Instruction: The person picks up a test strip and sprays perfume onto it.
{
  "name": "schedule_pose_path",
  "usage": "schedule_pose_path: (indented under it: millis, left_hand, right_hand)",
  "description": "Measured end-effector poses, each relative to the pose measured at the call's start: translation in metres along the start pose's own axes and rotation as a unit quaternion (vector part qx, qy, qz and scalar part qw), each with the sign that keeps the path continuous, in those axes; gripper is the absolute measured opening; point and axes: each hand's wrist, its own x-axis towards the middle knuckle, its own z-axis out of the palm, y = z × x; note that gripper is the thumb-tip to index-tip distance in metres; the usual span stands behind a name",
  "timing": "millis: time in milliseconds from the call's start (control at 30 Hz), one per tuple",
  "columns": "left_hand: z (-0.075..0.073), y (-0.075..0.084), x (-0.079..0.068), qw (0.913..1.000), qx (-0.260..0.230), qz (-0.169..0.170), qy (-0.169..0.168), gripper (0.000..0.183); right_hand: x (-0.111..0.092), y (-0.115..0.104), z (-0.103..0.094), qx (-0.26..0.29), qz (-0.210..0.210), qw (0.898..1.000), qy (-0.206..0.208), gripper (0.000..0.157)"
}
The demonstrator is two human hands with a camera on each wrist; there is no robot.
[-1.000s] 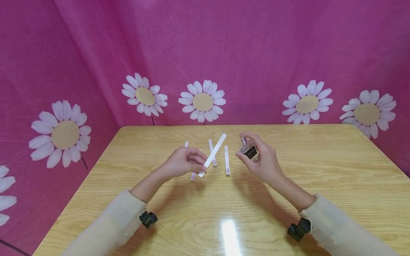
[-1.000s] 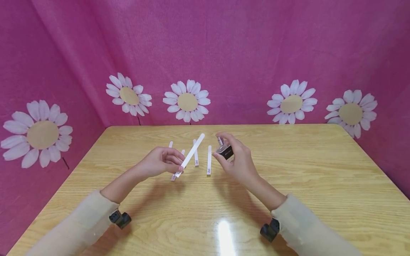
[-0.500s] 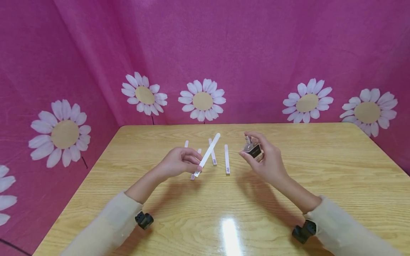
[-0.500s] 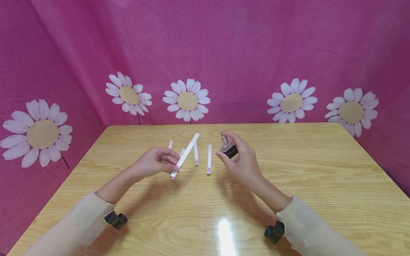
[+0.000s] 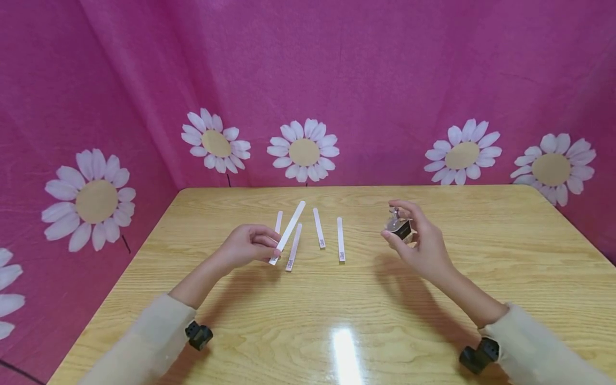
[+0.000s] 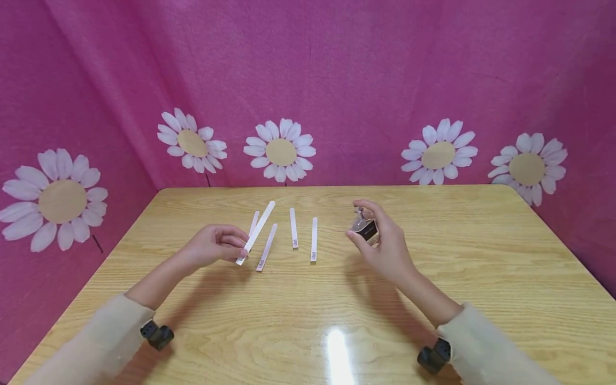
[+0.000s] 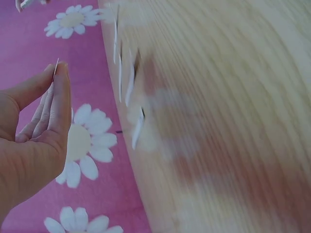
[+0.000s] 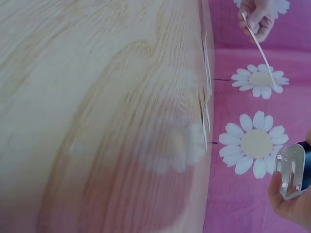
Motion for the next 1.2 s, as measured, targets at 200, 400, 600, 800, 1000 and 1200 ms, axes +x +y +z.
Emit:
schedule_pose_path:
  millis: [200, 400, 600, 800, 1000, 1200]
  left_hand:
    - [-0.010, -0.008, 0.001, 0.9995, 0.011, -0.015, 0.024, 0.034]
    - [-0.021, -0.014, 0.002, 0.9977, 0.048, -0.015, 0.045, 0.033]
    - [-0.033, -0.022, 0.006, 0.9966, 0.051, -0.026, 0.059, 0.035]
    - [-0.044, -0.029, 0.011, 0.9952, 0.058, -0.041, 0.067, 0.038]
    - [-0.053, -0.033, 0.015, 0.9926, 0.066, -0.060, 0.082, 0.036]
    - [-0.057, -0.038, 0.018, 0.9916, 0.072, -0.065, 0.085, 0.036]
  right_hand:
    - [-0.003, 0.006, -0.010, 0.002, 0.016, 1.000, -0.003, 0.060]
    - [-0.007, 0.010, -0.016, 0.002, 0.021, 1.000, 0.003, 0.061]
    - [-0.010, 0.012, -0.021, 0.000, 0.010, 1.000, 0.004, 0.061]
    - [-0.012, 0.015, -0.023, -0.009, -0.004, 1.000, -0.003, 0.061]
    - [-0.013, 0.016, -0.024, -0.001, -0.019, 1.000, -0.007, 0.061]
    - [-0.013, 0.016, -0.024, 0.014, -0.019, 1.000, -0.009, 0.061]
